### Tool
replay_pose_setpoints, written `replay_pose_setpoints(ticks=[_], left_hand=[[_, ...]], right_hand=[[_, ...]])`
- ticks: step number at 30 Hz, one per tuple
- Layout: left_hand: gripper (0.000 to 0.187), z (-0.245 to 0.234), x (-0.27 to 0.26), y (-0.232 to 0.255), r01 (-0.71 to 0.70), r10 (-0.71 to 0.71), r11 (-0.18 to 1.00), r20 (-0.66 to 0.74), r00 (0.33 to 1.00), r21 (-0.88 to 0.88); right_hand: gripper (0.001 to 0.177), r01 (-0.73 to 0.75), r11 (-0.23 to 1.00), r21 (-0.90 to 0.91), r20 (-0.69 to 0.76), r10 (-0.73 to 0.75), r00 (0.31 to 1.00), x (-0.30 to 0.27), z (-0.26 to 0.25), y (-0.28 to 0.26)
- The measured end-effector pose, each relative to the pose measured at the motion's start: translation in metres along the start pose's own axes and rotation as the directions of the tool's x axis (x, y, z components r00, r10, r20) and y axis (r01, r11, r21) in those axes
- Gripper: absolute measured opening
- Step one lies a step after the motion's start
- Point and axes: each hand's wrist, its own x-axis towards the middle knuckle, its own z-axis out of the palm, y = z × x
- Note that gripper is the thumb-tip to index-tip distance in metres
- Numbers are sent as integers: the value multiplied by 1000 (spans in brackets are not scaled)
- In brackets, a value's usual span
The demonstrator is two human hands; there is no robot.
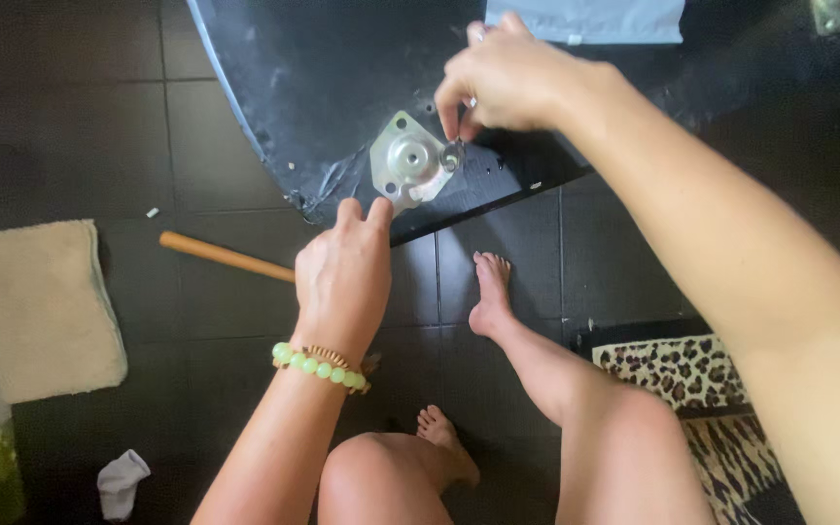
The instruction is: The person uses two wrenches to tighten bolts on a metal bracket attached to the underside of a table. They repeatedly adjust the wrenches and turn the bolts to secure the bracket in place.
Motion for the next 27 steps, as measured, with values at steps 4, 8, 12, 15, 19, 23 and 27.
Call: replay_pose_setpoints(ticks=[4, 8, 12, 15, 19, 23, 27], left_hand=[[27, -1, 1, 0, 8, -7, 1000, 18, 1000, -17], [24, -3, 1, -2, 18, -17, 1000, 31, 999, -23], [22, 0, 1, -3, 12, -12, 998, 1, 1000, -58], [26, 0, 1, -4, 10, -10, 999, -2, 1000, -52], [25, -1, 1, -5, 1, -1, 1000, -4, 1000, -21], [29, -3, 3, -4, 7, -7, 1000, 33, 999, -16], [29, -6, 4, -6, 7, -7, 1000, 37, 999, -16]], right_hand=[[14, 48, 989, -138, -16, -51, 999, 17, -3, -5], [9, 127, 982, -139, 13, -127, 992, 18, -3, -8], [9, 136, 979, -150, -124, -156, 980, -5, 5, -1], [5, 62, 996, 58, -217, -47, 975, -30, 18, 1], [4, 33, 982, 183, -285, 21, 958, -37, 30, 3], [7, 183, 982, -51, -257, -190, 948, -12, 16, 5], [4, 377, 897, -233, -172, -419, 891, 18, -5, -13]])
